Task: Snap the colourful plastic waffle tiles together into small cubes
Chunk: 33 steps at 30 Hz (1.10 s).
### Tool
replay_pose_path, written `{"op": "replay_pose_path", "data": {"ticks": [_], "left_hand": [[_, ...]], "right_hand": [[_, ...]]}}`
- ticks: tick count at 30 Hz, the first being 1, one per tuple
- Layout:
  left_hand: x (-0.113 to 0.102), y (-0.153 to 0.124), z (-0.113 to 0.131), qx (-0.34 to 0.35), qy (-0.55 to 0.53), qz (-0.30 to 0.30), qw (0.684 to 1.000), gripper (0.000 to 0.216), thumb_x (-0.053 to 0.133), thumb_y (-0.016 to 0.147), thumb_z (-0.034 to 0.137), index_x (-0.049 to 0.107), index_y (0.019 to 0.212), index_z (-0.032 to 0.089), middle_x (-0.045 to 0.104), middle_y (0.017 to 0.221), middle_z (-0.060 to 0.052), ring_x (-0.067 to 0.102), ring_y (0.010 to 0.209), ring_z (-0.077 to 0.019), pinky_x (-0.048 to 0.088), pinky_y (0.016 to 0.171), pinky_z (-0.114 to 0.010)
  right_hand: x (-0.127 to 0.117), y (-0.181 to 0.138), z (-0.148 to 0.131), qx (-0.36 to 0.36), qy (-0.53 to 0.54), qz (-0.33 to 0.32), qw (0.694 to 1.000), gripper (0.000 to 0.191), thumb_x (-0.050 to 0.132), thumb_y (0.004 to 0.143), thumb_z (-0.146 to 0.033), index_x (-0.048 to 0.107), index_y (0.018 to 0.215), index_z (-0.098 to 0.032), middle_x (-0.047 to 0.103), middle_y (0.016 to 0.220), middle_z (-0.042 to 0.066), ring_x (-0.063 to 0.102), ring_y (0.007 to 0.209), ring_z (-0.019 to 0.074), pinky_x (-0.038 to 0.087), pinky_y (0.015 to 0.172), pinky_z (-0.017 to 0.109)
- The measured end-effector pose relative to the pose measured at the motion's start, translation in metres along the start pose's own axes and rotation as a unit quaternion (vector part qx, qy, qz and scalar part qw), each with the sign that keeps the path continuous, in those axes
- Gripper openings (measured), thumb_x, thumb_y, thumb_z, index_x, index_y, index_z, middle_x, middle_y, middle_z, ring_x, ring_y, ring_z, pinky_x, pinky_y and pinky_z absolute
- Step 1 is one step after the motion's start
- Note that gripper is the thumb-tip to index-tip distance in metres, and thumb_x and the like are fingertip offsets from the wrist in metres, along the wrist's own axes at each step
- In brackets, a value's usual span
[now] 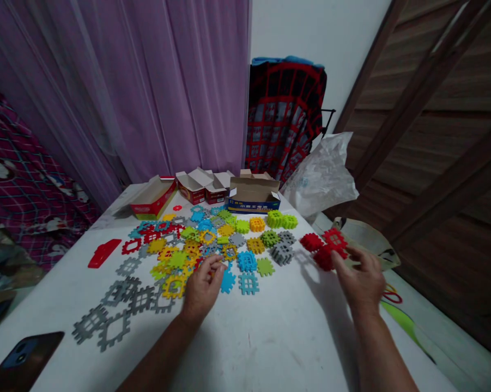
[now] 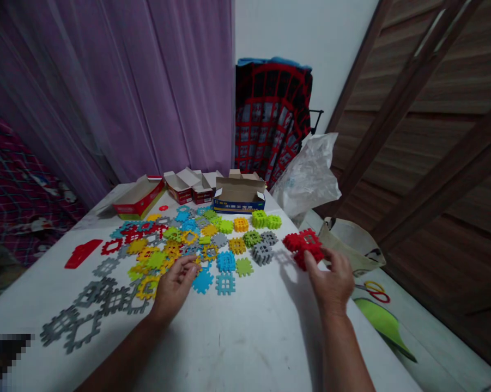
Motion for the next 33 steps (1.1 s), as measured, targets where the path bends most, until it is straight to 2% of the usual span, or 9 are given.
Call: {"op": "replay_pose_path", "data": {"ticks": [3,7,12,18,22,25,33], "left_hand": [[0.004,-0.015,-0.002,0.061,0.056,-0.003,0.997,0.03,0.057,0.084,0.043,0.068,0.105,0.024,0.075,0.088,-0.006,0.069,0.077,-0.0185,0.052,0.067,-0.027],[0.008,-0.026,-0.006,0.104,0.107,-0.02,0.989,0.03,0.055,0.085,0.04,0.069,0.107,0.025,0.076,0.087,-0.006,0.069,0.071,-0.0184,0.054,0.065,-0.028],[0.005,-0.025,-0.014,0.1,0.129,0.0,0.987,0.031,0.051,0.087,0.039,0.067,0.109,0.024,0.077,0.088,-0.006,0.069,0.071,-0.0177,0.055,0.069,-0.028],[0.003,-0.02,-0.019,0.091,0.129,0.028,0.987,0.032,0.051,0.086,0.042,0.066,0.107,0.024,0.077,0.085,-0.005,0.068,0.065,-0.0162,0.054,0.065,-0.027],[-0.001,-0.018,-0.024,0.072,0.125,0.053,0.988,0.034,0.049,0.088,0.045,0.065,0.11,0.024,0.077,0.088,-0.005,0.07,0.073,-0.0171,0.054,0.069,-0.026],[-0.003,-0.017,-0.026,0.057,0.13,0.056,0.988,0.036,0.049,0.087,0.047,0.064,0.111,0.024,0.077,0.088,-0.005,0.07,0.074,-0.0171,0.055,0.072,-0.027],[-0.004,-0.015,-0.028,0.068,0.114,0.053,0.99,0.036,0.051,0.087,0.046,0.065,0.111,0.024,0.077,0.087,-0.005,0.071,0.075,-0.0174,0.055,0.069,-0.025]], "right_hand": [[-0.01,0.01,0.04,-0.01,-0.048,0.005,0.999,0.045,0.06,0.076,-0.063,0.069,0.082,-0.019,0.065,0.085,0.011,0.06,0.082,0.0267,0.048,0.074,0.04],[-0.005,0.006,0.061,-0.044,-0.064,0.001,0.997,0.047,0.059,0.077,-0.064,0.069,0.078,-0.018,0.065,0.091,0.013,0.06,0.091,0.0298,0.047,0.082,0.045],[0.006,0.001,0.066,-0.057,-0.076,-0.024,0.995,0.043,0.06,0.077,-0.06,0.07,0.081,-0.019,0.064,0.096,0.012,0.058,0.091,0.0277,0.047,0.082,0.043],[0.006,-0.001,0.07,-0.063,-0.088,-0.036,0.994,0.045,0.058,0.078,-0.062,0.071,0.08,-0.019,0.065,0.097,0.012,0.059,0.092,0.0275,0.047,0.082,0.042],[0.005,-0.002,0.067,-0.069,-0.094,-0.04,0.992,0.047,0.057,0.079,-0.062,0.072,0.081,-0.018,0.067,0.096,0.013,0.06,0.091,0.0275,0.047,0.081,0.042],[0.005,-0.001,0.065,-0.066,-0.096,-0.044,0.992,0.045,0.058,0.078,-0.062,0.072,0.082,-0.019,0.067,0.097,0.012,0.06,0.09,0.0271,0.047,0.081,0.041],[0.006,-0.004,0.066,-0.06,-0.093,-0.044,0.993,0.042,0.059,0.079,-0.058,0.072,0.086,-0.019,0.066,0.099,0.012,0.059,0.091,0.0273,0.046,0.081,0.041]]}}
Point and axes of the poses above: each hand's wrist, its own y-axis towards the middle knuckle, its own x-axis out of the palm, z = x × y, the point moved 4 cm from there along y, towards the middle knuckle
